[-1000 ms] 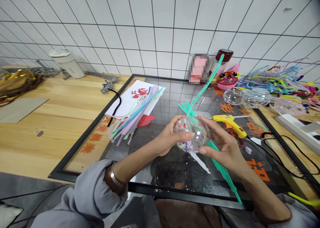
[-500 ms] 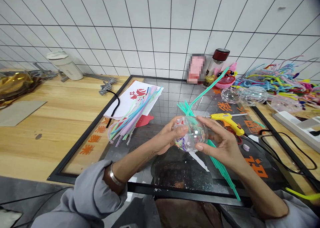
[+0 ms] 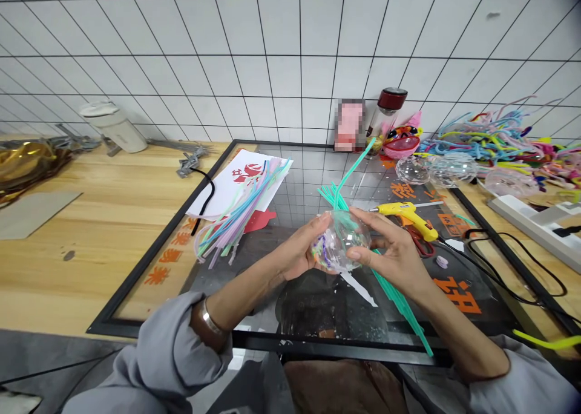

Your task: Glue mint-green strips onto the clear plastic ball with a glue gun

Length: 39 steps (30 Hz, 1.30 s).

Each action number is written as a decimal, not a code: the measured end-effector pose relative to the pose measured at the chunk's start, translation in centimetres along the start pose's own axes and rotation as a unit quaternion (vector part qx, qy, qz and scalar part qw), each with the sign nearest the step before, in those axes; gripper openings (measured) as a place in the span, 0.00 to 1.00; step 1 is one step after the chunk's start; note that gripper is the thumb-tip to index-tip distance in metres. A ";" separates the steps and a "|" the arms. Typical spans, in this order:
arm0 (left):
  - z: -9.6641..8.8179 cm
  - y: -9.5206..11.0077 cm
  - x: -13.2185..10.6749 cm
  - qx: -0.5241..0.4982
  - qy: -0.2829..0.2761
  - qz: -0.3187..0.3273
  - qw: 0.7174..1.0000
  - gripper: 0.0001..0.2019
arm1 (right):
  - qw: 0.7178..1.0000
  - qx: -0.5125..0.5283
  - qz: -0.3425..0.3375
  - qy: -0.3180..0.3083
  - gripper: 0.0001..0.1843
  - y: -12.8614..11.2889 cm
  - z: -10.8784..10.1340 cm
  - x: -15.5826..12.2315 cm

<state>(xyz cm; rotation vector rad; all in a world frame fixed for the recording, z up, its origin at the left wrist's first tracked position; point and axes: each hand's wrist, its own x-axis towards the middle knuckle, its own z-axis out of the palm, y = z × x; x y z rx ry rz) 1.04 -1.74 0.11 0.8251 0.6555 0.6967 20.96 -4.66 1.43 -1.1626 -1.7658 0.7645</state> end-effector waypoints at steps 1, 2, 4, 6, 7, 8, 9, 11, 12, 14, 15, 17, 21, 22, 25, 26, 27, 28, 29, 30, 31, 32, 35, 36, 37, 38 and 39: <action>0.0 0.0 0.0 -0.003 -0.004 -0.008 1.000 0.33 | 1.000 -0.003 0.003 0.002 0.35 0.0 0.1 0.1; -0.1 0.0 0.1 -0.007 -0.008 -0.013 1.000 0.33 | 1.000 -0.003 0.006 0.002 0.35 0.0 0.1 0.2; -0.3 -0.1 0.2 -0.018 -0.019 -0.021 0.999 0.34 | 1.000 -0.002 0.012 0.000 0.35 -0.1 0.2 0.4; -0.5 -0.1 0.4 -0.030 -0.017 -0.028 0.999 0.33 | 1.000 -0.005 0.017 0.000 0.36 -0.1 0.4 0.6; -0.5 -0.1 0.4 -0.035 -0.016 -0.034 0.999 0.33 | 1.000 -0.009 0.017 0.000 0.36 -0.2 0.4 0.7; -0.6 -0.1 0.4 -0.040 -0.015 -0.041 0.998 0.32 | 1.000 -0.015 0.015 0.000 0.36 -0.2 0.5 0.8; -0.5 0.0 0.5 -0.047 -0.017 -0.047 0.998 0.32 | 1.000 -0.023 0.013 0.001 0.37 -0.2 0.5 0.9; -0.5 0.3 0.5 -0.064 -0.026 -0.061 0.996 0.32 | 0.999 -0.042 0.004 -0.001 0.38 -0.3 0.5 1.0; -0.4 0.4 0.5 -0.073 -0.033 -0.069 0.994 0.32 | 0.999 -0.051 -0.001 -0.003 0.38 -0.3 0.5 1.1; -0.4 0.6 0.6 -0.089 -0.045 -0.086 0.991 0.33 | 0.998 -0.068 -0.010 -0.008 0.40 -0.3 0.5 1.2; -0.5 0.7 0.7 -0.094 -0.050 -0.093 0.990 0.34 | 0.997 -0.074 -0.012 -0.010 0.40 -0.2 0.5 1.3; -0.6 0.8 0.8 -0.100 -0.056 -0.102 0.988 0.35 | 0.997 -0.077 -0.006 -0.014 0.41 -0.1 0.5 1.3; -0.8 0.8 1.0 -0.094 -0.051 -0.100 0.989 0.34 | 0.998 -0.053 0.027 -0.031 0.42 0.4 0.6 1.4; -0.8 0.7 1.0 -0.091 -0.047 -0.099 0.990 0.34 | 0.998 -0.047 0.029 -0.036 0.41 0.5 0.6 1.4; -0.8 0.7 1.0 -0.080 -0.033 -0.095 0.992 0.32 | 0.998 -0.036 0.025 -0.048 0.39 0.6 0.3 1.5; -0.8 0.7 1.0 -0.076 -0.030 -0.092 0.992 0.32 | 0.998 -0.034 0.025 -0.052 0.39 0.5 0.2 1.6; -0.8 0.6 1.0 -0.072 -0.028 -0.087 0.993 0.32 | 0.998 -0.034 0.024 -0.056 0.39 0.5 0.1 1.6; -0.8 0.5 1.0 -0.068 -0.028 -0.082 0.994 0.32 | 0.997 -0.036 0.021 -0.061 0.39 0.4 -0.1 1.6; -0.9 0.5 1.0 -0.064 -0.027 -0.078 0.995 0.32 | 0.997 -0.038 0.017 -0.065 0.38 0.4 -0.2 1.6; -0.9 0.4 1.0 -0.060 -0.027 -0.075 0.995 0.32 | 0.997 -0.041 0.011 -0.068 0.38 0.3 -0.3 1.6; -0.9 0.3 1.0 -0.056 -0.027 -0.072 0.995 0.32 | 0.997 -0.043 0.005 -0.069 0.37 0.3 -0.5 1.6; -1.0 0.2 1.0 -0.051 -0.026 -0.068 0.996 0.32 | 0.997 -0.042 0.001 -0.070 0.36 0.3 -0.5 1.5; -1.0 0.1 1.0 -0.039 -0.021 -0.047 0.998 0.30 | 0.997 -0.031 -0.003 -0.075 0.35 0.4 -0.6 1.4; -0.9 0.0 0.9 -0.035 -0.018 -0.037 0.999 0.29 | 0.997 -0.027 -0.002 -0.076 0.35 0.5 -0.6 1.3; -0.9 0.0 0.9 -0.032 -0.016 -0.025 0.999 0.29 | 0.997 -0.026 -0.001 -0.076 0.36 0.5 -0.6 1.2; -0.8 0.0 0.9 -0.029 -0.013 -0.011 0.999 0.30 | 0.997 -0.026 -0.001 -0.074 0.37 0.5 -0.5 1.1; -0.6 0.1 0.8 -0.026 -0.011 0.004 1.000 0.30 | 0.997 -0.028 -0.002 -0.071 0.38 0.5 -0.5 1.0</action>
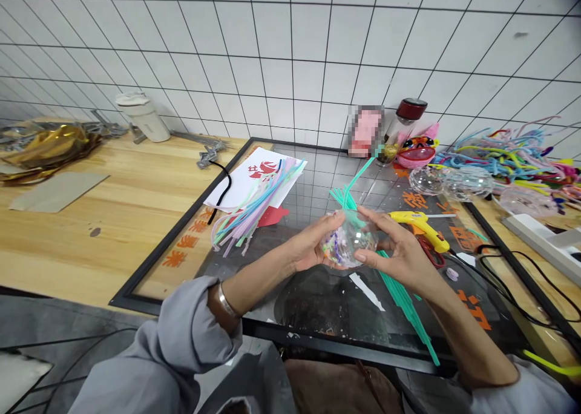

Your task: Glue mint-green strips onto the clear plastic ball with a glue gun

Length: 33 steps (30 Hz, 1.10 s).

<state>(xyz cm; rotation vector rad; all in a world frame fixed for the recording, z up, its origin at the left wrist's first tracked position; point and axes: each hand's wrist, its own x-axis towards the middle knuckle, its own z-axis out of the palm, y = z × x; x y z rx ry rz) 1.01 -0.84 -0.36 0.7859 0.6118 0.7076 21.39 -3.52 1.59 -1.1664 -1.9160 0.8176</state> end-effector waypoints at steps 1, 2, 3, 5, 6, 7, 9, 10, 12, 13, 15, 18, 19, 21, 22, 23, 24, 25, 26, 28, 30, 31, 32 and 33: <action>0.2 0.0 -0.1 0.002 0.002 0.015 1.000 0.29 | 1.000 -0.002 -0.002 0.003 0.39 0.0 0.1 -0.1; 0.3 0.1 -0.2 0.003 0.006 0.029 1.000 0.28 | 1.000 -0.003 -0.007 0.007 0.39 -0.1 0.1 -0.2; 0.5 0.1 -0.4 0.002 0.010 0.039 0.999 0.27 | 1.000 -0.004 -0.014 0.009 0.39 -0.1 0.1 -0.3; 0.8 0.2 -0.6 0.003 0.025 0.053 0.998 0.26 | 0.999 -0.006 -0.033 0.010 0.39 -0.2 0.1 -0.5; 0.9 0.2 -0.8 0.001 0.027 0.060 0.998 0.28 | 0.999 -0.008 -0.045 0.009 0.39 -0.2 0.0 -0.6; 1.0 0.2 -0.8 0.001 0.028 0.068 0.997 0.31 | 0.998 -0.011 -0.057 0.008 0.38 -0.2 -0.1 -0.7; 1.1 0.1 -0.9 0.005 0.025 0.089 0.996 0.39 | 0.996 -0.020 -0.084 0.006 0.39 -0.1 -0.2 -0.9; 1.1 0.1 -0.9 0.011 0.024 0.100 0.995 0.41 | 0.995 -0.027 -0.098 0.007 0.40 -0.1 -0.3 -1.0; 1.2 0.0 -0.9 0.035 0.026 0.123 0.992 0.45 | 0.992 -0.037 -0.123 0.007 0.42 0.1 -0.4 -1.2; 1.3 0.0 -0.9 0.052 0.029 0.137 0.989 0.46 | 0.991 -0.040 -0.131 0.005 0.42 0.2 -0.4 -1.2; 1.4 -0.1 -1.0 0.103 0.038 0.171 0.979 0.47 | 0.990 -0.039 -0.138 -0.001 0.43 0.4 -0.5 -1.4; 1.5 -0.2 -1.2 0.197 0.054 0.234 0.950 0.46 | 0.989 -0.039 -0.142 -0.005 0.43 0.6 -0.6 -1.5; 1.5 -0.3 -1.3 0.223 0.059 0.249 0.940 0.45 | 0.989 -0.041 -0.143 -0.006 0.43 0.6 -0.6 -1.6; 1.5 -0.4 -1.4 0.259 0.067 0.271 0.925 0.45 | 0.989 -0.038 -0.143 -0.011 0.41 0.6 -0.7 -1.7; 1.5 -0.4 -1.5 0.271 0.069 0.277 0.919 0.44 | 0.989 -0.032 -0.140 -0.013 0.40 0.6 -0.8 -1.8; 1.5 -0.4 -1.6 0.281 0.069 0.280 0.915 0.44 | 0.990 -0.023 -0.137 -0.015 0.38 0.5 -0.8 -1.9; 1.6 -0.4 -1.6 0.289 0.069 0.283 0.912 0.44 | 0.991 -0.014 -0.133 -0.014 0.37 0.4 -0.8 -1.9; 1.6 -0.5 -1.6 0.299 0.069 0.284 0.908 0.43 | 0.992 -0.005 -0.129 -0.009 0.35 0.4 -0.8 -2.0; 1.6 -0.5 -1.6 0.312 0.071 0.286 0.903 0.43 | 0.992 0.001 -0.126 -0.003 0.34 0.3 -0.8 -2.0; 1.5 -0.6 -1.5 0.347 0.082 0.299 0.885 0.43 | 0.991 0.014 -0.128 0.019 0.32 0.1 -0.7 -2.0; 1.4 -0.8 -1.4 0.393 0.097 0.321 0.856 0.42 | 0.988 0.020 -0.142 0.055 0.31 -0.2 -0.7 -1.9; 1.3 -0.9 -1.3 0.418 0.101 0.333 0.839 0.42 | 0.986 0.019 -0.150 0.076 0.29 -0.4 -0.7 -1.9; 1.2 -1.0 -1.2 0.441 0.102 0.345 0.822 0.42 | 0.983 0.014 -0.155 0.099 0.27 -0.6 -0.7 -1.8; 1.1 -1.1 -1.1 0.464 0.099 0.354 0.806 0.41 | 0.981 0.008 -0.156 0.118 0.24 -0.8 -0.7 -1.8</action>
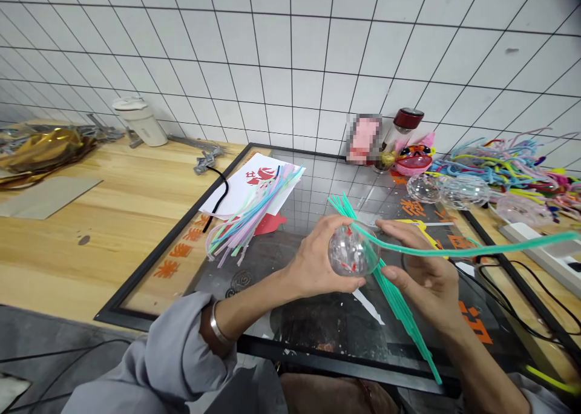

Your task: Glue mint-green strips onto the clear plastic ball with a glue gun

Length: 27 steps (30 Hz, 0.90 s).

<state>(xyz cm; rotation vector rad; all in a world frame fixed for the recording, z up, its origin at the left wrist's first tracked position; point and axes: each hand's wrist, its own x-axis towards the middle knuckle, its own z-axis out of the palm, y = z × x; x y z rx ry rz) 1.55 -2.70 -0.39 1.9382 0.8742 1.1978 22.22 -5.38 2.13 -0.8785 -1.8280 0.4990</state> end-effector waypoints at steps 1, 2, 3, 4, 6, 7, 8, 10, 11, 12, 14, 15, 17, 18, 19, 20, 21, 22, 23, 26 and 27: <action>0.1 -0.1 0.0 0.019 -0.006 0.013 1.000 0.41 | 1.000 -0.007 -0.001 0.015 0.21 -0.2 0.1 0.1; 0.1 -0.2 -0.1 0.035 -0.012 0.021 0.999 0.41 | 1.000 -0.010 -0.003 0.029 0.17 -0.4 0.1 0.1; 0.2 -0.3 -0.1 0.046 -0.017 0.025 0.998 0.41 | 0.999 -0.007 -0.006 0.042 0.14 -0.5 0.2 0.2; 0.2 -0.3 -0.2 0.056 -0.022 0.025 0.998 0.42 | 0.998 -0.001 -0.009 0.055 0.11 -0.7 0.3 0.2; 0.2 -0.3 -0.3 0.073 -0.032 0.021 0.997 0.43 | 0.997 0.019 -0.005 0.080 0.09 -0.8 0.5 0.1; 0.2 -0.2 -0.3 0.080 -0.037 0.019 0.996 0.43 | 0.996 0.029 0.002 0.090 0.09 -0.8 0.6 0.1; 0.2 -0.2 -0.4 0.086 -0.042 0.017 0.995 0.43 | 0.995 0.039 0.013 0.095 0.09 -0.8 0.6 0.1; 0.1 -0.1 -0.4 0.094 -0.053 0.016 0.994 0.43 | 0.993 0.058 0.031 0.099 0.09 -0.8 0.7 0.0; 0.1 -0.1 -0.5 0.095 -0.059 0.018 0.994 0.43 | 0.992 0.065 0.036 0.099 0.09 -0.8 0.7 0.1; 0.1 -0.1 -0.5 0.094 -0.065 0.021 0.993 0.42 | 0.992 0.070 0.041 0.099 0.08 -0.9 0.7 0.1; 0.2 -0.1 -0.5 0.091 -0.076 0.033 0.992 0.42 | 0.991 0.076 0.046 0.097 0.07 -1.0 0.8 0.3; 0.2 -0.2 -0.5 0.090 -0.080 0.040 0.992 0.42 | 0.991 0.079 0.043 0.095 0.06 -1.1 0.8 0.4; 0.2 -0.3 -0.5 0.090 -0.083 0.049 0.991 0.42 | 0.992 0.082 0.033 0.086 0.06 -1.2 0.9 0.5; 0.2 -0.3 -0.5 0.089 -0.084 0.050 0.991 0.42 | 0.993 0.082 0.029 0.081 0.06 -1.3 0.9 0.6; 0.2 -0.3 -0.5 0.088 -0.084 0.050 0.991 0.42 | 0.993 0.084 0.025 0.076 0.06 -1.3 1.0 0.6; 0.3 -0.3 -0.4 0.085 -0.084 0.049 0.992 0.42 | 0.993 0.088 0.023 0.074 0.06 -1.4 1.0 0.6; 0.3 -0.3 -0.5 0.083 -0.083 0.048 0.992 0.42 | 0.993 0.093 0.021 0.072 0.07 -1.4 1.0 0.6; 0.3 -0.3 -0.5 0.080 -0.082 0.047 0.992 0.41 | 0.992 0.098 0.019 0.071 0.07 -1.4 1.1 0.6; 0.3 -0.2 -0.5 0.078 -0.080 0.046 0.993 0.41 | 0.992 0.103 0.017 0.069 0.07 -1.4 1.0 0.7; 0.3 -0.1 -0.5 0.078 -0.075 0.034 0.994 0.43 | 0.992 0.112 0.018 0.062 0.08 -1.3 1.0 0.8; 0.3 0.0 -0.6 0.079 -0.074 0.025 0.994 0.44 | 0.991 0.113 0.018 0.062 0.08 -1.3 0.9 0.8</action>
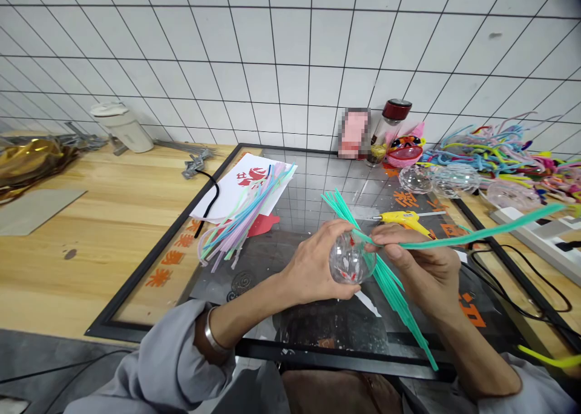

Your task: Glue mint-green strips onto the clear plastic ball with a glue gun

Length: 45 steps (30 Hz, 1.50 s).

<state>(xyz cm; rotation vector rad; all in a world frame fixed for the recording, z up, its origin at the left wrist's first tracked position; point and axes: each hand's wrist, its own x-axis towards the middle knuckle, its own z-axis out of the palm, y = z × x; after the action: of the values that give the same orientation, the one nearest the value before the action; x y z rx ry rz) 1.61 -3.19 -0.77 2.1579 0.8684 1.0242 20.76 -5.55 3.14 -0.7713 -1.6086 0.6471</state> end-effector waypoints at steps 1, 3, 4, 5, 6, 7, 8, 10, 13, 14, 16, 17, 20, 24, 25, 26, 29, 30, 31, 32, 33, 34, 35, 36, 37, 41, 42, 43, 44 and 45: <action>0.0 0.1 0.0 0.000 -0.001 -0.010 1.000 0.45 | 1.000 0.000 0.003 0.002 0.08 0.0 0.0 0.1; -0.1 0.3 0.0 -0.002 -0.003 -0.030 1.000 0.47 | 1.000 -0.004 0.013 0.010 0.07 0.0 -0.1 0.1; -0.1 0.4 0.0 -0.003 -0.003 -0.040 0.999 0.48 | 1.000 -0.007 0.018 0.014 0.06 0.0 -0.1 0.2; -0.1 0.5 0.0 -0.005 -0.003 -0.051 0.999 0.48 | 1.000 -0.008 0.023 0.016 0.05 0.0 -0.1 0.2; -0.1 0.6 0.0 -0.007 -0.003 -0.061 0.998 0.48 | 1.000 -0.008 0.025 0.017 0.05 -0.1 -0.1 0.2; -0.1 0.6 0.0 -0.009 -0.003 -0.071 0.997 0.49 | 1.000 -0.007 0.025 0.017 0.05 -0.1 -0.1 0.3; -0.2 0.7 0.1 -0.012 -0.004 -0.080 0.997 0.49 | 1.000 -0.006 0.025 0.016 0.05 -0.2 -0.1 0.3; -0.2 0.7 0.1 -0.019 -0.007 -0.091 0.996 0.50 | 1.000 -0.006 0.024 0.015 0.06 -0.3 -0.1 0.5; -0.2 0.7 0.1 -0.019 -0.009 -0.098 0.995 0.51 | 0.999 -0.016 0.025 0.015 0.05 -0.4 -0.3 0.8; -0.2 0.8 0.1 -0.014 -0.011 -0.101 0.995 0.52 | 1.000 -0.016 0.022 0.013 0.05 -0.4 -0.3 0.9; -0.3 0.9 0.2 -0.001 -0.015 -0.110 0.994 0.51 | 1.000 -0.009 0.012 0.009 0.06 -0.3 -0.4 1.0; -0.3 0.9 0.2 0.004 -0.017 -0.114 0.993 0.51 | 1.000 -0.004 0.009 0.007 0.06 -0.2 -0.5 1.0; -0.3 1.1 0.2 0.012 -0.019 -0.118 0.993 0.51 | 1.000 0.007 0.012 0.015 0.08 0.0 -0.6 0.9; -0.3 1.1 0.2 0.008 -0.022 -0.126 0.992 0.51 | 0.999 0.019 0.039 0.023 0.07 0.3 -0.6 0.7; -0.3 1.1 0.2 0.004 -0.023 -0.130 0.991 0.52 | 0.998 0.025 0.052 0.023 0.06 0.3 -0.6 0.8; -0.3 1.1 0.2 0.000 -0.024 -0.135 0.991 0.52 | 0.997 0.034 0.067 0.022 0.06 0.3 -0.6 0.8; -0.4 1.0 0.1 -0.031 -0.021 -0.159 0.987 0.54 | 0.990 0.063 0.124 0.001 0.10 -0.1 -0.8 1.4; -0.5 0.9 0.1 -0.057 -0.019 -0.170 0.984 0.54 | 0.988 0.067 0.141 -0.013 0.13 -0.2 -0.9 1.7; -0.6 0.9 0.2 -0.092 -0.015 -0.180 0.979 0.54 | 0.985 0.069 0.155 -0.028 0.16 -0.4 -1.0 2.1; -0.7 0.8 0.2 -0.136 -0.012 -0.188 0.973 0.53 | 0.983 0.070 0.163 -0.042 0.18 -0.4 -1.2 2.5; -0.8 0.8 0.3 -0.186 -0.009 -0.193 0.963 0.51 | 0.982 0.070 0.166 -0.050 0.20 -0.4 -1.5 3.0; -0.9 0.8 0.3 -0.226 -0.006 -0.199 0.953 0.51 | 0.983 0.065 0.165 -0.051 0.22 -0.1 -1.9 3.5; -1.0 0.7 0.4 -0.263 -0.004 -0.209 0.942 0.50 | 0.985 0.051 0.161 -0.044 0.23 0.3 -2.4 3.9; -1.1 0.7 0.5 -0.297 -0.002 -0.224 0.928 0.50 | 0.987 0.022 0.156 -0.028 0.24 0.9 -3.0 4.3; -1.1 0.6 0.5 -0.327 -0.004 -0.243 0.913 0.50 | 0.988 -0.020 0.152 -0.008 0.24 1.6 -3.7 4.5; -1.1 0.2 0.6 -0.406 0.004 -0.296 0.864 0.51 | 0.928 -0.338 0.151 0.040 0.23 4.9 -6.8 4.4; -1.1 0.1 0.6 -0.410 0.005 -0.300 0.861 0.51 | 0.876 -0.450 0.172 0.012 0.23 5.5 -7.5 4.1; -1.1 0.1 0.6 -0.408 0.003 -0.303 0.861 0.52 | 0.813 -0.544 0.204 -0.029 0.24 6.0 -8.1 3.9; -1.1 0.1 0.6 -0.401 -0.001 -0.304 0.865 0.52 | 0.751 -0.610 0.241 -0.072 0.27 6.4 -8.5 3.6; -1.1 0.1 0.5 -0.389 -0.005 -0.302 0.870 0.53 | 0.697 -0.652 0.279 -0.111 0.29 6.6 -8.9 3.4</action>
<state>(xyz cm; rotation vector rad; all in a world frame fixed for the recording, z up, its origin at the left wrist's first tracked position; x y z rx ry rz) 0.98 -2.60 0.15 1.1043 0.8443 0.8254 30.04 1.20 1.64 -2.3666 -1.9449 -0.1743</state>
